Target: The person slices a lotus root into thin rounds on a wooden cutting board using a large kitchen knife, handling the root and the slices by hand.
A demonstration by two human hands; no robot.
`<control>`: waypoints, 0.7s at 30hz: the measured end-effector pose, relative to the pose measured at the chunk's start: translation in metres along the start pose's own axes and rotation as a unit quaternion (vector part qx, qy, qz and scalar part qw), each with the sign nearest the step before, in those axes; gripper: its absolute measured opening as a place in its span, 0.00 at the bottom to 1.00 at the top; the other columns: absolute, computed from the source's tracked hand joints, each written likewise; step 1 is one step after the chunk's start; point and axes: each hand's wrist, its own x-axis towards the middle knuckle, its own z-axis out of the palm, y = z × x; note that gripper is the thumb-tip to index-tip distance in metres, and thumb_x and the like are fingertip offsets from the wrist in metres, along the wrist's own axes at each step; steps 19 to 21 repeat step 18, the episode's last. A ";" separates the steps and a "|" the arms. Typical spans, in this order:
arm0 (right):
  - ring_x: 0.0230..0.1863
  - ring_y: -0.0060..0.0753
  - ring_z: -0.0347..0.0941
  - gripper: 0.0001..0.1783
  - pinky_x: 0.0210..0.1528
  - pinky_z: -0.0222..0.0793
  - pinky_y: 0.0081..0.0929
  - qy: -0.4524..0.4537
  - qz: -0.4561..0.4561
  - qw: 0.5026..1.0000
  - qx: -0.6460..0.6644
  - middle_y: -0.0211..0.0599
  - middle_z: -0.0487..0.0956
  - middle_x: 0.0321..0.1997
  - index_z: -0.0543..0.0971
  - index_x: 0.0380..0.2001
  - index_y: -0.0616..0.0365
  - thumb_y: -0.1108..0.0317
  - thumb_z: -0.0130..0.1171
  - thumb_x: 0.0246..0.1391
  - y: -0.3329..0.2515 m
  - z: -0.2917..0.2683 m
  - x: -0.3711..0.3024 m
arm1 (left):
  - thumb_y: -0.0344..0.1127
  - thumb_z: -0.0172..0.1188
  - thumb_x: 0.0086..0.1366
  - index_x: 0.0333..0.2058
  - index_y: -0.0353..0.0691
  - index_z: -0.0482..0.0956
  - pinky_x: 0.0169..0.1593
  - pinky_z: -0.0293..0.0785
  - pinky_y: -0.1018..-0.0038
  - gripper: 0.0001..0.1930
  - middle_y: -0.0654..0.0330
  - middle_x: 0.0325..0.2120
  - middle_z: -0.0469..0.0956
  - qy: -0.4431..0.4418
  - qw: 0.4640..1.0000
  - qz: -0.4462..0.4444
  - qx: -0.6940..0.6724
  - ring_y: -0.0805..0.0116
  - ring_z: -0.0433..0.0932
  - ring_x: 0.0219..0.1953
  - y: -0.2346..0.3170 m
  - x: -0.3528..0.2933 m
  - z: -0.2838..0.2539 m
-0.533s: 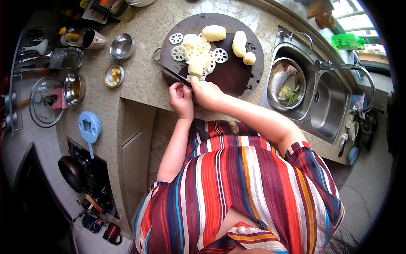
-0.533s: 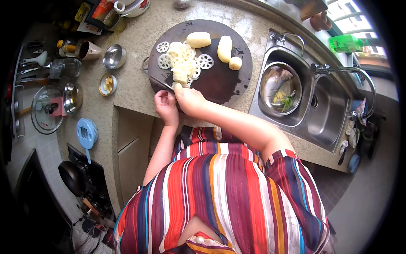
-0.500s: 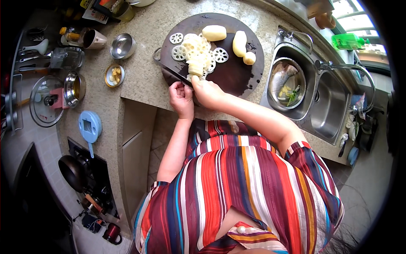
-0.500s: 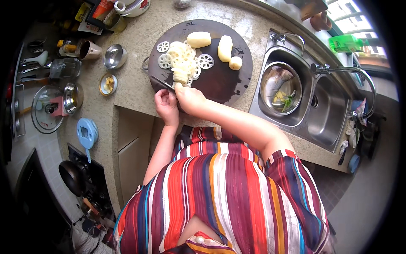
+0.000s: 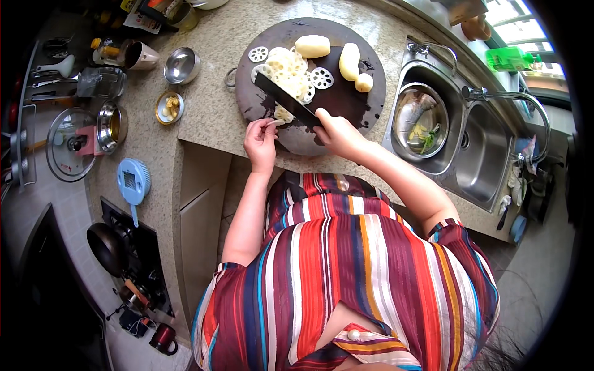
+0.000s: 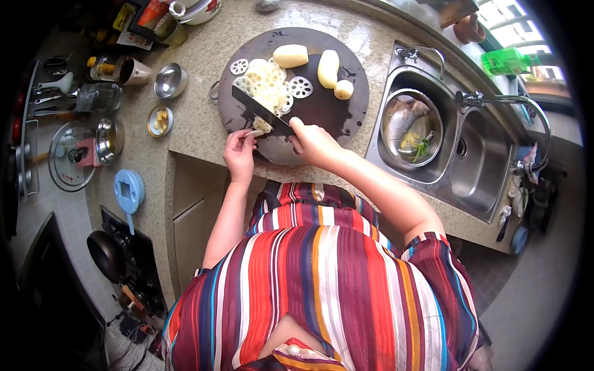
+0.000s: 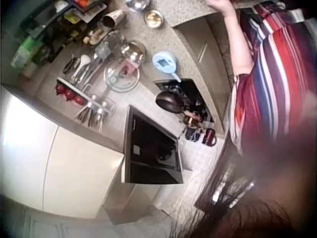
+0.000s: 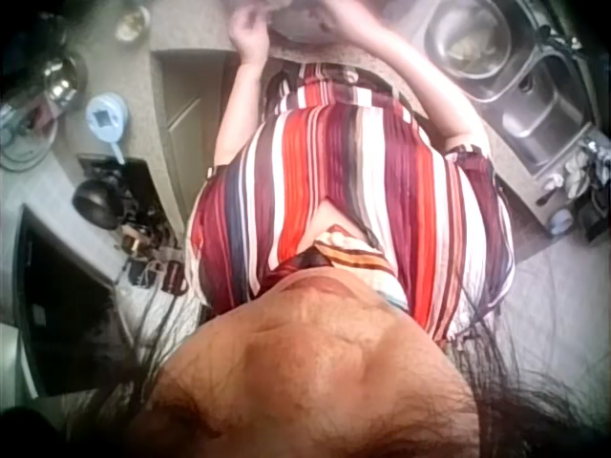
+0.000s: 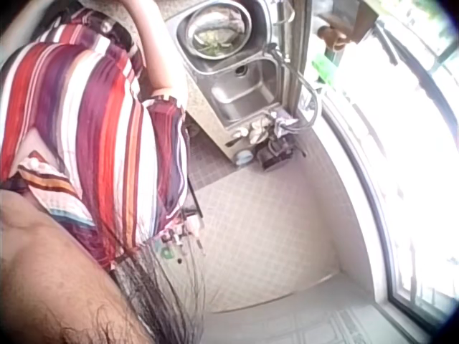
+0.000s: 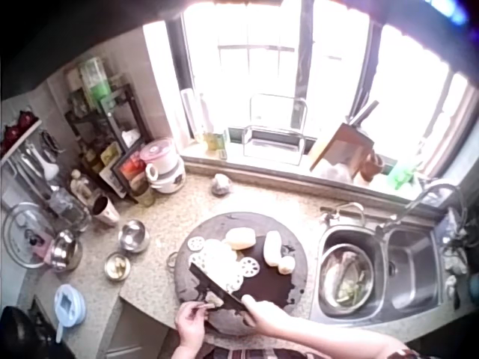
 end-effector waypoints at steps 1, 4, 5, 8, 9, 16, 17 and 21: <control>0.32 0.65 0.73 0.14 0.31 0.67 0.55 0.001 0.000 1.000 0.001 0.58 0.75 0.25 0.61 0.37 0.60 0.70 0.55 0.56 0.001 0.000 -0.003 | 0.30 0.60 0.66 0.36 0.33 0.77 0.29 0.71 0.83 0.06 0.65 0.28 0.77 0.003 0.999 -0.047 -0.011 0.80 0.74 0.27 0.000 0.001 -0.002; 0.32 0.66 0.73 0.14 0.31 0.66 0.54 -0.013 0.015 1.000 0.014 0.58 0.74 0.25 0.60 0.37 0.60 0.70 0.55 0.56 0.002 -0.002 -0.010 | 0.30 0.60 0.66 0.36 0.33 0.78 0.27 0.70 0.83 0.06 0.66 0.27 0.77 -0.002 0.994 -0.110 0.000 0.82 0.74 0.25 0.001 0.010 -0.005; 0.32 0.65 0.73 0.14 0.31 0.66 0.54 -0.005 0.011 1.000 0.009 0.58 0.74 0.25 0.60 0.37 0.60 0.70 0.55 0.56 0.002 -0.004 -0.013 | 0.30 0.61 0.65 0.36 0.33 0.78 0.26 0.70 0.84 0.06 0.67 0.26 0.78 -0.010 0.992 -0.128 0.021 0.83 0.73 0.23 0.002 0.014 -0.005; 0.33 0.65 0.73 0.14 0.32 0.66 0.53 0.006 0.009 1.000 0.004 0.59 0.74 0.25 0.60 0.37 0.60 0.70 0.55 0.57 0.006 -0.012 -0.017 | 0.31 0.61 0.65 0.37 0.32 0.78 0.27 0.70 0.84 0.07 0.65 0.27 0.79 -0.021 0.991 -0.130 0.040 0.82 0.74 0.25 0.007 0.025 -0.003; 0.33 0.65 0.73 0.14 0.32 0.66 0.53 0.007 0.011 1.000 0.002 0.59 0.74 0.25 0.61 0.37 0.60 0.69 0.55 0.57 0.007 -0.015 -0.019 | 0.31 0.61 0.65 0.37 0.32 0.78 0.27 0.70 0.84 0.07 0.65 0.27 0.79 -0.022 0.991 -0.129 0.040 0.82 0.74 0.25 0.007 0.028 -0.004; 0.33 0.63 0.74 0.13 0.33 0.68 0.53 -0.053 0.020 0.998 -0.041 0.57 0.75 0.26 0.62 0.37 0.59 0.68 0.56 0.56 0.010 -0.041 -0.033 | 0.24 0.58 0.65 0.53 0.31 0.73 0.36 0.78 0.81 0.17 0.56 0.43 0.78 -0.075 0.993 -0.092 -0.007 0.77 0.79 0.33 0.002 0.054 -0.016; 0.33 0.63 0.74 0.14 0.33 0.68 0.53 -0.076 0.024 0.996 -0.051 0.57 0.76 0.26 0.62 0.37 0.58 0.68 0.56 0.56 0.008 -0.045 -0.033 | 0.24 0.58 0.65 0.53 0.31 0.73 0.36 0.78 0.81 0.18 0.55 0.44 0.77 -0.069 0.992 -0.110 0.005 0.77 0.79 0.34 -0.002 0.059 -0.022; 0.33 0.62 0.74 0.14 0.33 0.68 0.53 -0.100 0.028 0.993 -0.059 0.57 0.76 0.26 0.63 0.37 0.58 0.67 0.57 0.56 0.006 -0.049 -0.034 | 0.24 0.58 0.65 0.54 0.32 0.73 0.37 0.79 0.81 0.18 0.54 0.45 0.77 -0.062 0.990 -0.129 0.018 0.77 0.80 0.35 -0.004 0.063 -0.027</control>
